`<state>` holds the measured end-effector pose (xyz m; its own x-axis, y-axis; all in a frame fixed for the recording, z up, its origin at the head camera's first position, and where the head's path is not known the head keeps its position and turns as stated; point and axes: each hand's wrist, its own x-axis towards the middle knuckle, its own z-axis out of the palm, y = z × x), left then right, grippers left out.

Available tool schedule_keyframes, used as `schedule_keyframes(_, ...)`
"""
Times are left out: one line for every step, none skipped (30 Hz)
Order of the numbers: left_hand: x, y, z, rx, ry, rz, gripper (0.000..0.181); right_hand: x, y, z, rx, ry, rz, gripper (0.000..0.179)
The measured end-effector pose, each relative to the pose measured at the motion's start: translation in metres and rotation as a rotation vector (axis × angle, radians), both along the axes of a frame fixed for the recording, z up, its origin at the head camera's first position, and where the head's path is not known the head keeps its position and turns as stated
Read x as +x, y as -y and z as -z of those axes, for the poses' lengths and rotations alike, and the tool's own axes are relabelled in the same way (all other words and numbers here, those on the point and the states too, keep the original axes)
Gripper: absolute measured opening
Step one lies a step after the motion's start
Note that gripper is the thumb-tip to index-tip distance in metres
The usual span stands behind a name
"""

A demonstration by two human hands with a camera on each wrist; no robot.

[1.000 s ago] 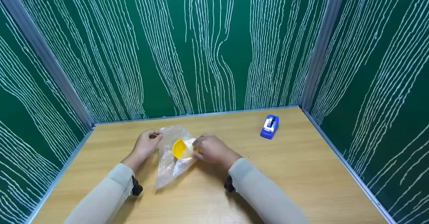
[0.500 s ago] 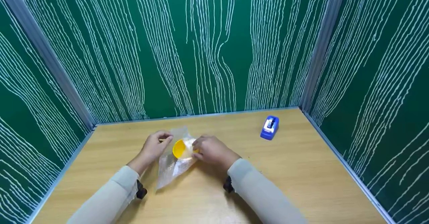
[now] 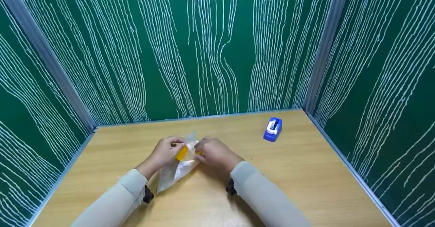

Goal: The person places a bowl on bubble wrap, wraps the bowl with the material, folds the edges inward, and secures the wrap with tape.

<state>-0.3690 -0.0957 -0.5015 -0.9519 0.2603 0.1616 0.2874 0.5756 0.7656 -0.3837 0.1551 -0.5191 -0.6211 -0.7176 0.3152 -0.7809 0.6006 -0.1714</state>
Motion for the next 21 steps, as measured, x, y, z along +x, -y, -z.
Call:
schedule_keyframes(0.000,-0.001,0.000,-0.010,-0.001,0.003,0.022,0.000,0.000,0.000,-0.002,-0.004,-0.001,0.029)
schedule_keyframes(0.000,-0.002,0.001,-0.018,0.001,0.003,0.021,0.000,0.000,0.000,-0.004,-0.007,-0.002,0.029)
schedule_keyframes(0.001,-0.002,0.001,-0.025,0.006,0.002,0.021,0.000,0.000,0.000,-0.005,-0.004,-0.001,0.029)
schedule_keyframes(0.001,-0.003,0.002,-0.033,0.013,0.000,0.020,0.000,0.000,0.000,-0.006,0.001,0.002,0.029)
schedule_keyframes(0.001,-0.003,0.002,-0.041,0.018,-0.001,0.020,0.001,0.000,0.000,-0.007,0.008,0.006,0.029)
schedule_keyframes(0.001,-0.004,0.003,-0.047,0.028,-0.002,0.020,0.001,0.000,0.000,-0.012,0.020,0.013,0.029)
schedule_keyframes(0.001,-0.004,0.004,-0.057,0.035,-0.003,0.020,0.002,0.000,0.000,-0.019,0.037,0.024,0.029)
schedule_keyframes(0.001,-0.005,0.004,-0.072,0.037,-0.002,0.020,0.003,0.000,-0.001,-0.027,0.053,0.037,0.030)
schedule_keyframes(0.001,-0.005,0.005,-0.087,0.037,0.001,0.020,0.004,0.000,-0.001,-0.039,0.069,0.049,0.030)
schedule_keyframes(0.001,-0.006,0.006,-0.103,0.035,0.003,0.020,0.004,0.000,-0.001,-0.053,0.084,0.063,0.031)
schedule_keyframes(0.001,-0.006,0.007,-0.118,0.033,0.003,0.020,0.005,0.000,-0.001,-0.066,0.090,0.071,0.030)
schedule_keyframes(0.000,-0.007,0.008,-0.130,0.035,0.002,0.020,0.006,0.000,-0.001,-0.082,0.095,0.076,0.030)
schedule_keyframes(0.000,-0.007,0.008,-0.143,0.032,0.000,0.020,0.006,0.000,-0.001,-0.095,0.093,0.079,0.030)
schedule_keyframes(-0.001,-0.008,0.009,-0.153,0.031,0.001,0.019,0.006,0.000,-0.001,-0.107,0.090,0.077,0.029)
schedule_keyframes(-0.001,-0.009,0.009,-0.157,0.040,-0.005,0.018,0.006,0.000,0.000,-0.121,0.088,0.074,0.028)
schedule_keyframes(-0.001,-0.009,0.010,-0.163,0.047,-0.009,0.018,0.006,-0.001,0.000,-0.134,0.091,0.072,0.027)
schedule_keyframes(-0.002,-0.010,0.011,-0.170,0.050,-0.010,0.017,0.006,-0.001,0.000,-0.147,0.097,0.069,0.026)
schedule_keyframes(-0.002,-0.011,0.011,-0.178,0.052,-0.012,0.017,0.006,-0.001,0.001,-0.159,0.105,0.071,0.026)
schedule_keyframes(-0.002,-0.011,0.012,-0.190,0.047,-0.010,0.017,0.006,-0.001,0.002,-0.169,0.116,0.076,0.027)
schedule_keyframes(-0.002,-0.012,0.013,-0.203,0.039,-0.006,0.016,0.006,-0.001,0.002,-0.176,0.129,0.082,0.029)
schedule_keyframes(-0.002,-0.012,0.013,-0.214,0.035,-0.005,0.017,0.007,-0.001,0.002,-0.179,0.136,0.087,0.031)
